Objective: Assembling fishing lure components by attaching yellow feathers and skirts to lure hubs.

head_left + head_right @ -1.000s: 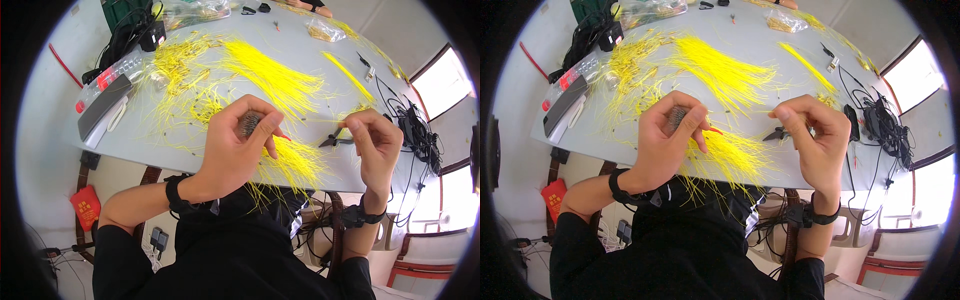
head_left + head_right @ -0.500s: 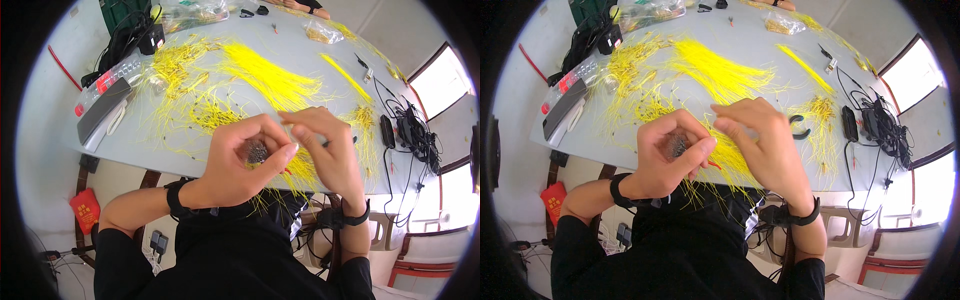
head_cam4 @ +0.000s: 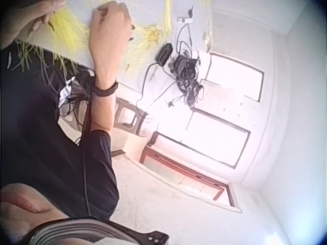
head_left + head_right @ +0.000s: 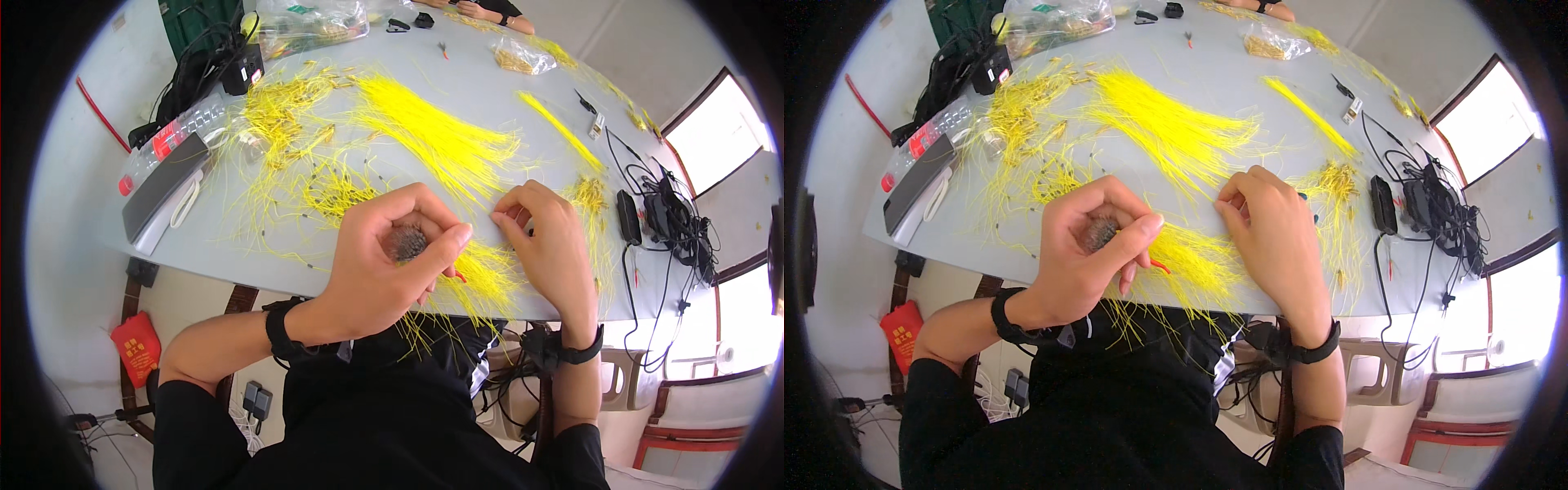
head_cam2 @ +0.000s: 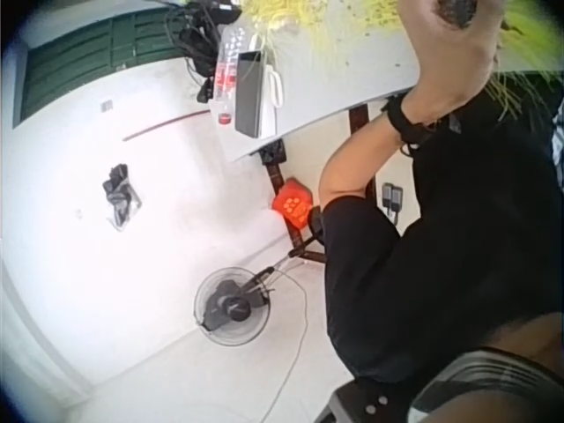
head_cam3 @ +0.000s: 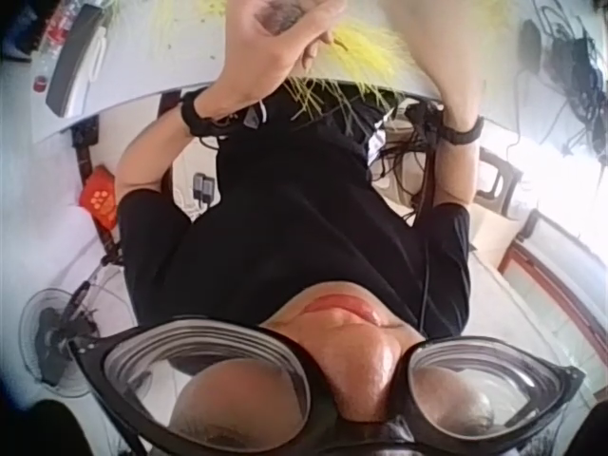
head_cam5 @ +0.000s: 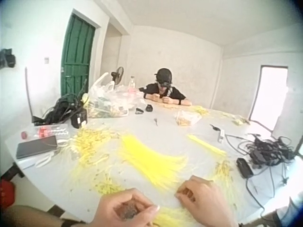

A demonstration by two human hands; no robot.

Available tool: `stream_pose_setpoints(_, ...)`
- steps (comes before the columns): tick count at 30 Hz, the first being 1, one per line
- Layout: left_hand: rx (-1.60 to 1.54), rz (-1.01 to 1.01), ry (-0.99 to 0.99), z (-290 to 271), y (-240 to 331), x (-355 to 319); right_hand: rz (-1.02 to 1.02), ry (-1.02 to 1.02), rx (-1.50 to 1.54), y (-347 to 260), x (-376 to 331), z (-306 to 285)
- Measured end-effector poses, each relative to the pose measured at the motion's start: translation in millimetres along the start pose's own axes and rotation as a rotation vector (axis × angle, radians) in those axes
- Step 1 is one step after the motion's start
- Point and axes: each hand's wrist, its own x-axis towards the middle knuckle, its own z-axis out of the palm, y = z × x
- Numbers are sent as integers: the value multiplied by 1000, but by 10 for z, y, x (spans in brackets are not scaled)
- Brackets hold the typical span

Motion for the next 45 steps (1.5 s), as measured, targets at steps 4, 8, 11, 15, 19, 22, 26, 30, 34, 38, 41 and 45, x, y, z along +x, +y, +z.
stream_pose_setpoints(4,-1,-8,-5,-2,10,0,3,6,0,31,-4,70)
stream_pose_setpoints(8,-9,-20,-11,-14,-8,12,-28,-18,35,68,-5,37)
stream_pose_setpoints(11,-6,-47,-16,0,8,19,-3,-28,89,86,-19,-25)
stream_pose_setpoints(15,-18,-72,-10,-14,-1,13,-21,-17,150,64,-16,-96)
stream_pose_setpoints(19,72,-99,-36,11,44,44,-14,-51,130,-118,-86,-300)
stream_pose_setpoints(22,115,-127,-80,8,44,43,-64,-65,177,-260,-171,-327)
stream_pose_setpoints(26,232,-159,-121,8,-9,42,-116,-89,247,-363,-247,-310)
stream_pose_setpoints(30,204,-186,-129,2,-50,39,-111,-107,287,-413,-276,-301)
stream_pose_setpoints(34,202,-173,-123,3,-21,37,-167,-62,292,-372,-235,-277)
stream_pose_setpoints(38,111,-193,-87,-13,-25,47,-184,8,343,-311,-180,-293)
stream_pose_setpoints(41,83,-186,-87,-19,-39,52,-215,25,359,-297,-146,-260)
stream_pose_setpoints(45,61,-203,-106,-25,-28,46,-263,51,366,-274,-134,-221)
